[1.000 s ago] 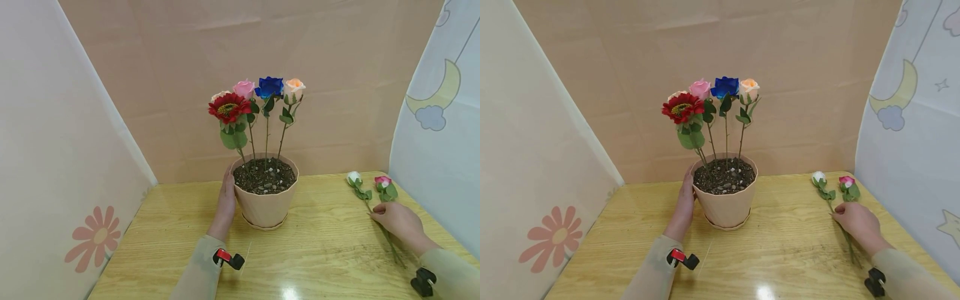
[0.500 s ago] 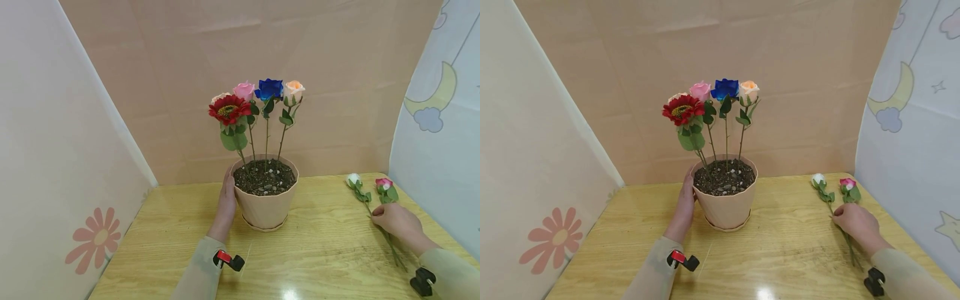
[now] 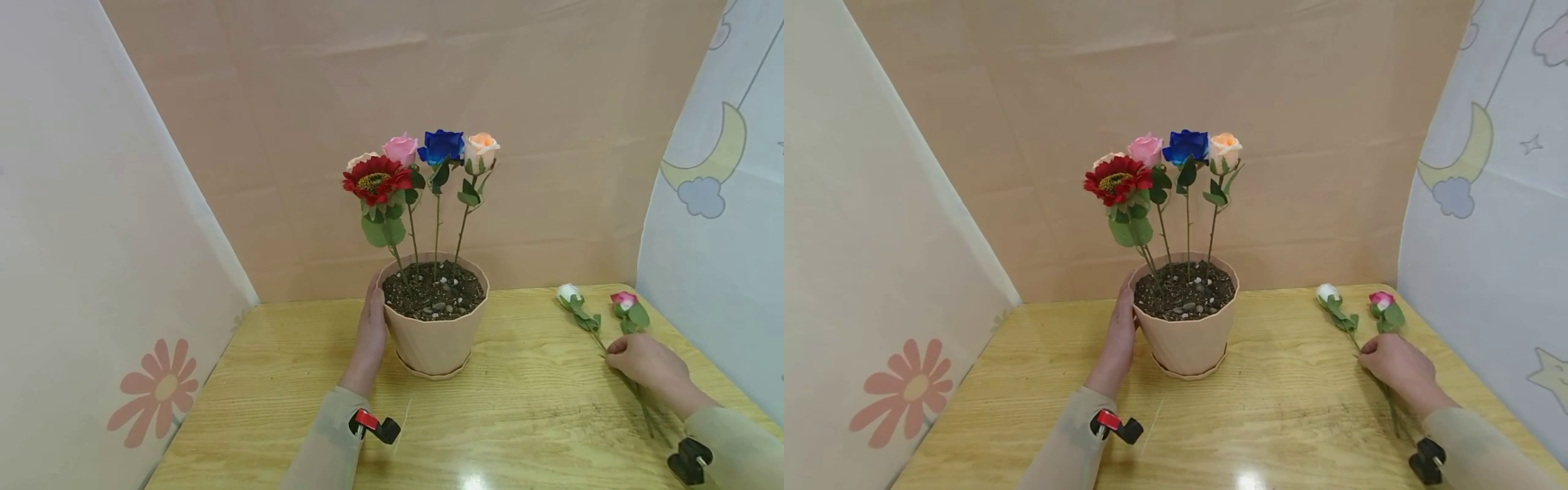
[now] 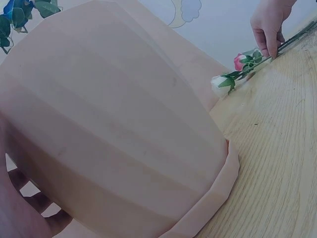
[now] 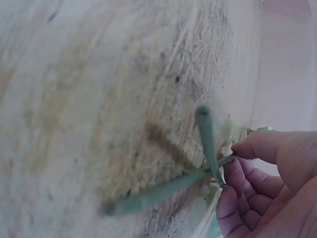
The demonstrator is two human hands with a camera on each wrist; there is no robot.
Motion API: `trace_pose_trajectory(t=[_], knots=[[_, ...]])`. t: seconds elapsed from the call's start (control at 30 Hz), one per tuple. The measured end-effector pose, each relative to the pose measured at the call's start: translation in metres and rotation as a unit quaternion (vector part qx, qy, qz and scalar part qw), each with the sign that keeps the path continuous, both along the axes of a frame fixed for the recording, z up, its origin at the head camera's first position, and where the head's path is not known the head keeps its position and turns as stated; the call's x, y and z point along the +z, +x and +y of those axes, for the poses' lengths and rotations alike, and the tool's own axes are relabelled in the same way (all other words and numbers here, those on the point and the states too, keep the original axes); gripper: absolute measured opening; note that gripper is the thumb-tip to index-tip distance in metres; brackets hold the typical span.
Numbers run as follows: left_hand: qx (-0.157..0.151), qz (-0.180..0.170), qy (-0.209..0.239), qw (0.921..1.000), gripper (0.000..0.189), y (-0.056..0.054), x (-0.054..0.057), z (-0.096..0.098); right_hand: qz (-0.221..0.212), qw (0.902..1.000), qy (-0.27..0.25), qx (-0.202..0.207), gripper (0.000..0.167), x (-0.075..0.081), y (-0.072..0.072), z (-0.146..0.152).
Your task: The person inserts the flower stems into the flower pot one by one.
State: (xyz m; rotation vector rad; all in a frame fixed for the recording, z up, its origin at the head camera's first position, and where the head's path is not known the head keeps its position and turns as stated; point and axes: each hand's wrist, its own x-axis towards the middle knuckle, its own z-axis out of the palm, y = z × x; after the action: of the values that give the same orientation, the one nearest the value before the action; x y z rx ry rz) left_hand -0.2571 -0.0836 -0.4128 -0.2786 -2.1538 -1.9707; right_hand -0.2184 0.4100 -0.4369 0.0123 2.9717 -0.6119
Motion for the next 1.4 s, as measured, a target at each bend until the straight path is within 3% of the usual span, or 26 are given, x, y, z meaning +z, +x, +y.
trace_pose_trajectory(t=[0.77, 1.1, 1.4], knots=[[0.005, -0.004, 0.002, 1.0000, 0.063, -0.001, -0.001, 0.002, 0.041, 0.9978, -0.051, -0.011, 0.038, -0.004, -0.002, -0.001], [0.009, -0.010, -0.004, 0.9999, 0.062, 0.001, -0.001, 0.000, 0.084, 0.9908, -0.106, -0.008, 0.047, 0.011, -0.006, -0.015], [-0.001, -0.007, 0.004, 1.0000, 0.062, 0.000, -0.001, 0.000, 0.144, 0.9765, -0.159, -0.018, 0.048, 0.036, -0.008, -0.044]])
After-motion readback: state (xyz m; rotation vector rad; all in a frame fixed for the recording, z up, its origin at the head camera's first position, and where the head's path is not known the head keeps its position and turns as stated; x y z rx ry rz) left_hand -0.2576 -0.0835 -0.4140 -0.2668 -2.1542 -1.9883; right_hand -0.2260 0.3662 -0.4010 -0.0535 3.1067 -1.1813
